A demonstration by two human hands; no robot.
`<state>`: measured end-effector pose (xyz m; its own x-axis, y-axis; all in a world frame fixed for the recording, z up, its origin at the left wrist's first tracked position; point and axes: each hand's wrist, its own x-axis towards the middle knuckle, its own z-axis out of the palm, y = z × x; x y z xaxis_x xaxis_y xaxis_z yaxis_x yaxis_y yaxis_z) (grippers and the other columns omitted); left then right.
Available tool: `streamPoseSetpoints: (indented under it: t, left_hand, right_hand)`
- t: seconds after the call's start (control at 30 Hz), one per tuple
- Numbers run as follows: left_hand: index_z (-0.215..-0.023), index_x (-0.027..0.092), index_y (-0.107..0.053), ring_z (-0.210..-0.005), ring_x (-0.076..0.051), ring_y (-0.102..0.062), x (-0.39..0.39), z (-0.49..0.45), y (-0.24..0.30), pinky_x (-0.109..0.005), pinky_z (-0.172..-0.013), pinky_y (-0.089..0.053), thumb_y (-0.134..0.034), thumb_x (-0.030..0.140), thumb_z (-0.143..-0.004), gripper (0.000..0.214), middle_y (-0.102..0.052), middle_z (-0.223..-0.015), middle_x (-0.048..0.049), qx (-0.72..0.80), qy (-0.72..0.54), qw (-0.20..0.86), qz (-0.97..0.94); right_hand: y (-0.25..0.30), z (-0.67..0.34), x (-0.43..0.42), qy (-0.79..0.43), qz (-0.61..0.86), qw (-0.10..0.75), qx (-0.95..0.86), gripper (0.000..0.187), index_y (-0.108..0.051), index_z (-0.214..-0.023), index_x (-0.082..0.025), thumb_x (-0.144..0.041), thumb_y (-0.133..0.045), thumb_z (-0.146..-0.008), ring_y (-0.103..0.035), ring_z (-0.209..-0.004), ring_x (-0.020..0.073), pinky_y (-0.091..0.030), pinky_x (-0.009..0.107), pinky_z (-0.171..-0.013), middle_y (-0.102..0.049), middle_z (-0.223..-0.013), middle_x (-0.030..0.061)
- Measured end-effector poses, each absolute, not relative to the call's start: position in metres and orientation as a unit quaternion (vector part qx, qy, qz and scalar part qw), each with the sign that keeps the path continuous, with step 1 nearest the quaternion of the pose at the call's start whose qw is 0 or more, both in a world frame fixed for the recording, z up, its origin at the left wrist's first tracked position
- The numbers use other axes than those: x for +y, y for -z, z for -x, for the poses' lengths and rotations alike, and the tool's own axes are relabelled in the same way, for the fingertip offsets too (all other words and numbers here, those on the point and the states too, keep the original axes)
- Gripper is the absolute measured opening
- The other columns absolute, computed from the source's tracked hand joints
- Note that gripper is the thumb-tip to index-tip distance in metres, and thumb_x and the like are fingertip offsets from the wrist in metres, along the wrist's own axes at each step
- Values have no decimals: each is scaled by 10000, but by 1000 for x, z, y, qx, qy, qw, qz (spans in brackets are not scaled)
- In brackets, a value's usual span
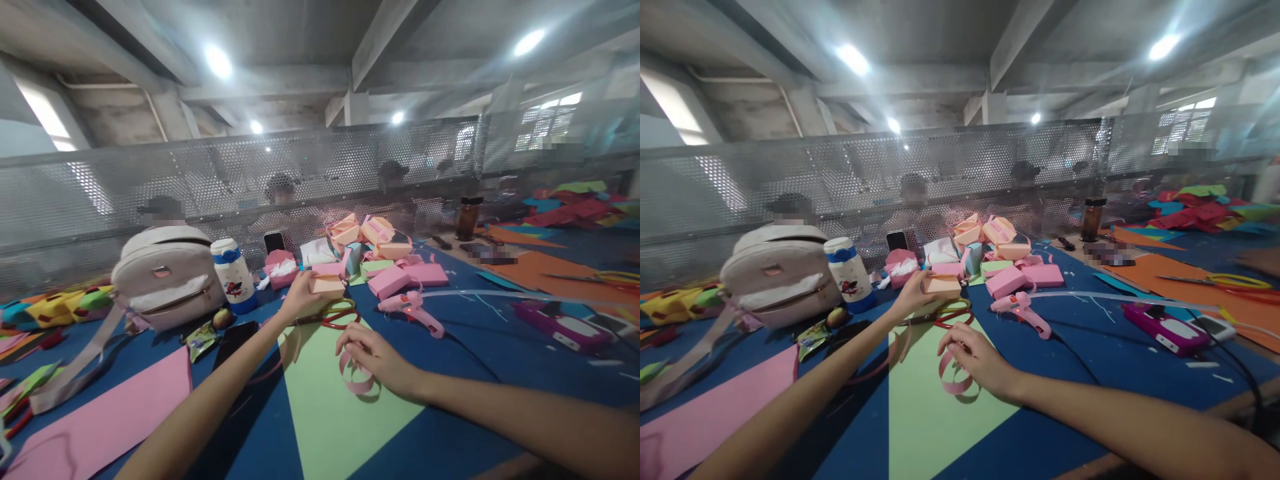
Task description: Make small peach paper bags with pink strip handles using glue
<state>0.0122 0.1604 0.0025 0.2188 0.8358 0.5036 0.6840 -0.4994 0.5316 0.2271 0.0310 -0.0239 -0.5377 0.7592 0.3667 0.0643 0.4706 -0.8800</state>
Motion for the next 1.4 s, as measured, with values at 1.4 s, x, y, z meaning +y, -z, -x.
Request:
streamPoseSetpoints:
  t: [1.4]
  left_hand:
    - [-929,246,-735,-1204,-282,-547,2,-35,5,-414,-1053,-428,-629,393,-901,184,-603,-1209,-104,367,-440,290,-767]
  right_hand:
    - [-3,-239,24,-351,139,530,-760,164,-658,-952,-211,-240,-500,-984,-619,-1043,224,-521,372,-889,-643,-1055,99]
